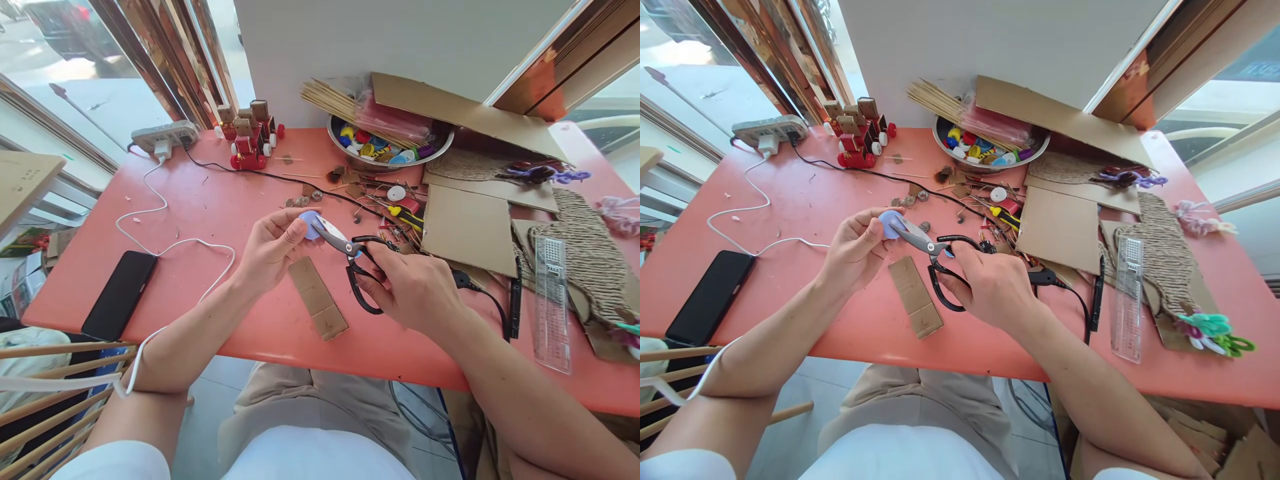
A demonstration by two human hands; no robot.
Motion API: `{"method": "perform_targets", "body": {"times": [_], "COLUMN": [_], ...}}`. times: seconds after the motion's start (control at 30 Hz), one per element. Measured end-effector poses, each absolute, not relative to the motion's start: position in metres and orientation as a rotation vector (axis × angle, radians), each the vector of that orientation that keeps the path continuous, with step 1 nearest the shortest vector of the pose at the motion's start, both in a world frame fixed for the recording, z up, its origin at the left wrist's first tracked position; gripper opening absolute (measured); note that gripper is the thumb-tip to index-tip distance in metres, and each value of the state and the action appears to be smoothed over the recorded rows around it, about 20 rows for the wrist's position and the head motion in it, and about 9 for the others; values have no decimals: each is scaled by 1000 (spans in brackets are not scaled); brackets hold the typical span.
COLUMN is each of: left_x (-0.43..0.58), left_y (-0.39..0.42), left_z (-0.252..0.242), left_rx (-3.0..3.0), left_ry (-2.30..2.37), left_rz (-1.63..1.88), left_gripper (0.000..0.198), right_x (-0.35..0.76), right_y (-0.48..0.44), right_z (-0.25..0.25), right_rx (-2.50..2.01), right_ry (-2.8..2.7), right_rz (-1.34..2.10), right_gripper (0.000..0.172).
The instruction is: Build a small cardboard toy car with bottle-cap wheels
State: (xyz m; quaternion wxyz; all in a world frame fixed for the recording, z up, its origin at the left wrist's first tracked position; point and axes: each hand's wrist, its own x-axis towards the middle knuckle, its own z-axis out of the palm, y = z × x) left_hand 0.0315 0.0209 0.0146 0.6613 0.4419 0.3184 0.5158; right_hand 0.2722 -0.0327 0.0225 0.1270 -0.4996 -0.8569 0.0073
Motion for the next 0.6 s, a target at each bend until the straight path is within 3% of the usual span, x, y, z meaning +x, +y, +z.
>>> {"method": "perform_targets", "body": {"times": [0.37,0.6], "left_x": [34,35], "left_y": [17,14], "left_z": [14,16], "left_rx": [1043,1087], "left_ry": [791,818], "left_rz": [1238,1312], "left_gripper": [57,57], "right_x": [274,270], "right_y": [-33,-36], "right_z": [18,7], "right_rx": [-1368,-1345], "right_ry": [-2477,-2390], "right_rz": [-54,83], "right_gripper": [52,42]}}
